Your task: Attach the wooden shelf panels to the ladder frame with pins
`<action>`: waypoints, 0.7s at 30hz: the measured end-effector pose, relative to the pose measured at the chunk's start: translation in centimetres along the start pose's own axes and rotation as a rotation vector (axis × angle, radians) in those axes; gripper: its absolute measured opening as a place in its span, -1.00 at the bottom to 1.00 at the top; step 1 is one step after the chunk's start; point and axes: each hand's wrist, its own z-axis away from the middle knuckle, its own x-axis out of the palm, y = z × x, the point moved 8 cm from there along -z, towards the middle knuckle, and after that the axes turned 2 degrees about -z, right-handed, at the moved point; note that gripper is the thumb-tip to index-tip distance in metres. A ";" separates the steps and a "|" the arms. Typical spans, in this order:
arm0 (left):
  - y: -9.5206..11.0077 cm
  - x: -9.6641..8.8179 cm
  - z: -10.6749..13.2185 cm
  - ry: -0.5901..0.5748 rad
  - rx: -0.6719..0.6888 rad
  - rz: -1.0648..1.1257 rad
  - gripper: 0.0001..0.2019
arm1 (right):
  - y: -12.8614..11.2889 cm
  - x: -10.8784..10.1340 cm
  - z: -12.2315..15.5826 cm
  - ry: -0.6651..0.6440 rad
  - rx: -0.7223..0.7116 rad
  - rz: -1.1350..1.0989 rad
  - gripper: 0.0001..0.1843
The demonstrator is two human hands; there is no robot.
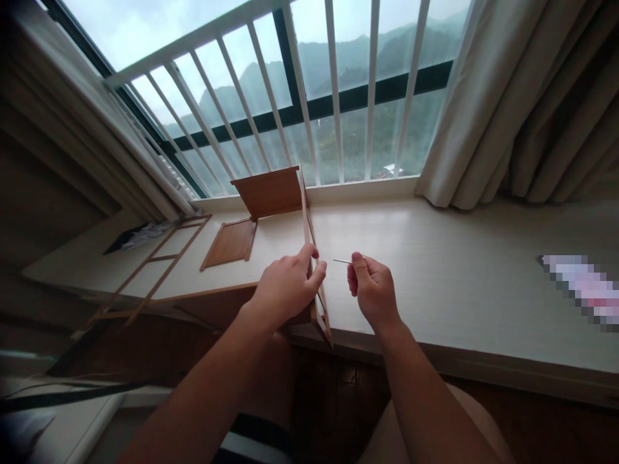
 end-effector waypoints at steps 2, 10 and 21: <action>0.0 -0.6 0.2 0.054 0.026 0.037 -0.65 | 0.2 0.3 0.1 -0.015 -0.002 0.007 -0.45; -1.7 -5.8 5.9 0.426 0.224 0.412 -0.81 | 1.6 0.1 -0.5 0.036 0.002 -0.035 -0.58; -11.9 8.4 20.1 0.215 -0.229 1.104 -0.78 | 8.8 0.5 -1.1 -0.017 0.126 0.141 -0.58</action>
